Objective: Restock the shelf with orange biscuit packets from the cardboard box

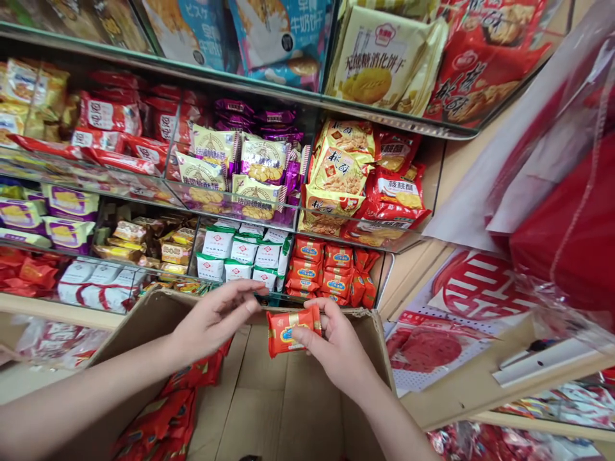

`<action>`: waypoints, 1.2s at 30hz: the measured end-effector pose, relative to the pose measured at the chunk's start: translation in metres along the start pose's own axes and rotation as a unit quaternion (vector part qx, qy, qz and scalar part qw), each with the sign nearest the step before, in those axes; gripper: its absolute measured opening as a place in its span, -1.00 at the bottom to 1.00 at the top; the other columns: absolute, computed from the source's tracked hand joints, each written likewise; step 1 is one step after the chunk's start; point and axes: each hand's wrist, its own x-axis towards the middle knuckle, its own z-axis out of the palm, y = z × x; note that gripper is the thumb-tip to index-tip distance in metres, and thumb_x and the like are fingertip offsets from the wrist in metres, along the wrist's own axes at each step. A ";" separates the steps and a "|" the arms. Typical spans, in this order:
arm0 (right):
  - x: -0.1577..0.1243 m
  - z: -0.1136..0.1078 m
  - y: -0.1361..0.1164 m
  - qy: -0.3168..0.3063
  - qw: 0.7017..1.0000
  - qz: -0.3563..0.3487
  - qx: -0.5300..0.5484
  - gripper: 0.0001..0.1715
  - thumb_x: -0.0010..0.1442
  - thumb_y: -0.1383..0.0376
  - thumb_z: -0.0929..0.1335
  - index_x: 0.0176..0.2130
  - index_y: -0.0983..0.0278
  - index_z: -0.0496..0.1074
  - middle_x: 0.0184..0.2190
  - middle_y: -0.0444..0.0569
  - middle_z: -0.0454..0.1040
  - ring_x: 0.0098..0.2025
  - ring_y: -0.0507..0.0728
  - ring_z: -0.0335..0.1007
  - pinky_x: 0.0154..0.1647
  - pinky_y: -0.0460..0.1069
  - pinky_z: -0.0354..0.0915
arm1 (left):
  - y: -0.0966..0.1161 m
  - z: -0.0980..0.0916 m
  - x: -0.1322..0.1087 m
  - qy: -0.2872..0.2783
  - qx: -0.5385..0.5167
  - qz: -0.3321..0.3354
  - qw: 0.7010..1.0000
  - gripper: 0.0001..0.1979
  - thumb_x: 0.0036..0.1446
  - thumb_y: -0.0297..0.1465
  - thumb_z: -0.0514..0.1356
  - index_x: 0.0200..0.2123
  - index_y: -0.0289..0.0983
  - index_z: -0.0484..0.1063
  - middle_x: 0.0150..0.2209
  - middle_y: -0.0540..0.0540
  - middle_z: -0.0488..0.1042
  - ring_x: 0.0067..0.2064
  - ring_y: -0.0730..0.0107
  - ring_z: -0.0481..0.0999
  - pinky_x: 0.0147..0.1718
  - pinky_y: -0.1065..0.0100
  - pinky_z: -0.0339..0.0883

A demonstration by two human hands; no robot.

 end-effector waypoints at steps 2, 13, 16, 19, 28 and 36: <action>-0.002 0.002 -0.002 -0.002 1.000 -0.017 0.008 -0.60 0.04 0.18 0.35 -0.17 0.21 0.15 -0.39 -0.14 0.35 -0.40 0.00 0.30 -0.44 -0.09 0.28 | 0.010 0.012 -0.005 -0.076 -0.092 -0.056 0.991 -0.60 0.06 -0.32 0.13 -0.01 -0.22 0.21 -0.15 -0.12 0.42 -0.32 0.46 0.42 -0.35 0.41 0.36; -0.042 -0.030 0.008 0.197 0.940 -0.167 -0.223 -0.59 0.09 0.26 0.31 -0.03 0.14 0.21 -0.05 0.07 0.28 -0.17 0.12 0.35 -0.21 0.04 0.35 | 0.051 0.060 0.044 -0.057 -0.456 -0.324 0.827 -0.87 -0.04 -0.43 0.25 -0.43 -0.35 0.35 -0.49 -0.08 0.47 -0.48 0.47 0.51 -0.47 0.51 0.41; -0.047 -0.037 0.019 0.198 0.946 -0.144 -0.211 -0.67 0.12 0.25 0.29 -0.08 0.18 0.24 -0.09 0.05 0.32 -0.20 0.10 0.37 -0.24 0.01 0.37 | 0.061 0.083 0.081 -0.011 -0.496 -0.359 0.791 -0.90 0.01 -0.54 0.17 -0.52 -0.40 0.33 -0.59 -0.09 0.42 -0.53 0.45 0.50 -0.46 0.49 0.43; -0.047 -0.037 0.024 0.179 0.948 -0.127 -0.231 -0.77 0.12 0.24 0.28 -0.18 0.23 0.30 -0.14 0.06 0.36 -0.22 0.10 0.37 -0.26 0.00 0.36 | 0.061 0.113 0.115 0.015 -0.497 -0.366 0.787 -0.90 0.05 -0.56 0.13 -0.50 -0.42 0.32 -0.60 -0.08 0.40 -0.58 0.48 0.47 -0.53 0.50 0.42; -0.050 -0.042 0.025 0.104 0.929 -0.161 -0.317 -0.85 0.14 0.29 0.24 -0.25 0.25 0.34 -0.19 0.05 0.37 -0.28 0.08 0.34 -0.29 -0.01 0.33 | 0.051 0.166 0.163 0.099 -0.465 -0.307 0.825 -0.86 0.04 -0.45 0.18 -0.32 -0.33 0.25 -0.57 0.03 0.39 -0.62 0.54 0.44 -0.57 0.52 0.37; -0.053 -0.044 0.023 0.059 0.922 -0.136 -0.359 -0.88 0.14 0.34 0.23 -0.26 0.23 0.31 -0.22 -0.03 0.39 -0.25 0.06 0.33 -0.26 -0.03 0.28 | 0.047 0.177 0.175 0.084 -0.339 -0.219 0.911 -0.84 0.07 -0.44 0.12 -0.27 -0.35 0.22 -0.54 -0.02 0.44 -0.63 0.56 0.42 -0.61 0.55 0.28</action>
